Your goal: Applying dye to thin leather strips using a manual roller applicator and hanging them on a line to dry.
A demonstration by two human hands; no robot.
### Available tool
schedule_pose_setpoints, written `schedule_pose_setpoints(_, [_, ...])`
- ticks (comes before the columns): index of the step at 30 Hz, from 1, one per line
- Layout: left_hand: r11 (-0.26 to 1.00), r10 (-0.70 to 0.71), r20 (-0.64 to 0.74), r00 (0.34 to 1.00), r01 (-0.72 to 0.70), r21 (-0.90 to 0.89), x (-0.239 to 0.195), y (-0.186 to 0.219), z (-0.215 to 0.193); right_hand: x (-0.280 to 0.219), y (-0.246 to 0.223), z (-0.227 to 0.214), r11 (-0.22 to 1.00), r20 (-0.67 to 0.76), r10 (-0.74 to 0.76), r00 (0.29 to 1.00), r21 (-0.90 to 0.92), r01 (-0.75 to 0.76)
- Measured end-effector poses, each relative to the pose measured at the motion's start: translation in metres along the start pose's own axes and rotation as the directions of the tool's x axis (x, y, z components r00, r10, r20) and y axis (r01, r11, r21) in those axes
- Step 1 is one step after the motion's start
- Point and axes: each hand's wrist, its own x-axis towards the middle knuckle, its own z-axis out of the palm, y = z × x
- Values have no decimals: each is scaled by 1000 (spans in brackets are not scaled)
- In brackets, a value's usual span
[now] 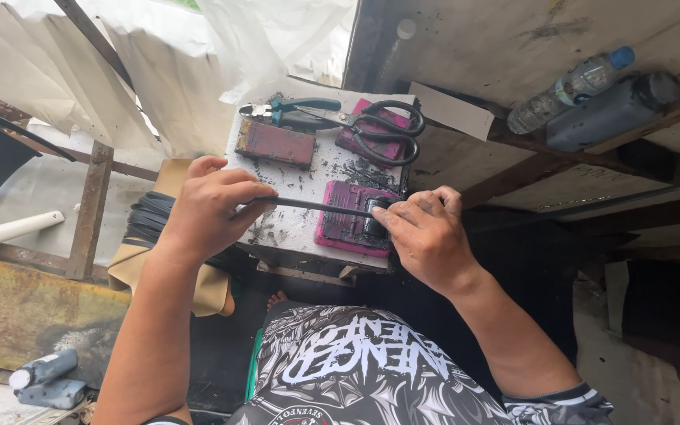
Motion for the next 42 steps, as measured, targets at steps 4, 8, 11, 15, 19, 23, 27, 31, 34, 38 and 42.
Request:
schedule_pose_setpoints(4, [993, 49, -36, 998, -45, 105, 0, 5, 0, -3, 0, 9, 1000, -4, -17, 1000, 8, 17])
schedule_pose_setpoints(8, [988, 74, -37, 997, -68, 140, 3, 15, 7, -6, 3, -1, 1000, -4, -15, 1000, -4, 15])
schedule_pose_setpoints(11, [988, 95, -40, 995, -89, 129, 11, 30, 12, -19, 7, -10, 1000, -8, 27, 1000, -10, -27])
schedule_pose_setpoints(15, [981, 171, -44, 984, -166, 99, 22, 45, 27, -39, 15, -24, 996, 26, 82, 996, -37, -81])
schedule_pose_setpoints(19, [963, 265, -53, 963, -263, 51, 35, 60, 40, -63, 24, -37, 984, 31, 158, 987, -86, -155])
schedule_pose_setpoints(23, [953, 301, -49, 952, -301, 23, 48, 77, 56, -82, 28, -51, 972, 31, 218, 975, -98, -214])
schedule_pose_setpoints(27, [941, 337, -42, 941, -338, -22, 56, 91, 64, -97, 32, -60, 948, 43, 300, 953, -126, -293])
schedule_pose_setpoints(31, [941, 333, 7, 943, -332, -62, 61, 99, 69, -107, 39, -57, 926, 61, 371, 926, -96, -365])
schedule_pose_setpoints(34, [940, 330, 28, 943, -326, -99, 64, 102, 63, -102, 41, -54, 931, 92, 366, 926, -46, -363])
schedule_pose_setpoints(38, [935, 321, 36, 946, -311, -173, 64, 109, 54, -77, 29, -43, 949, 77, 310, 948, 41, -314])
schedule_pose_setpoints(42, [934, 291, 57, 955, -271, -234, 61, 108, 47, -36, 6, -36, 973, 72, 207, 976, 93, -213])
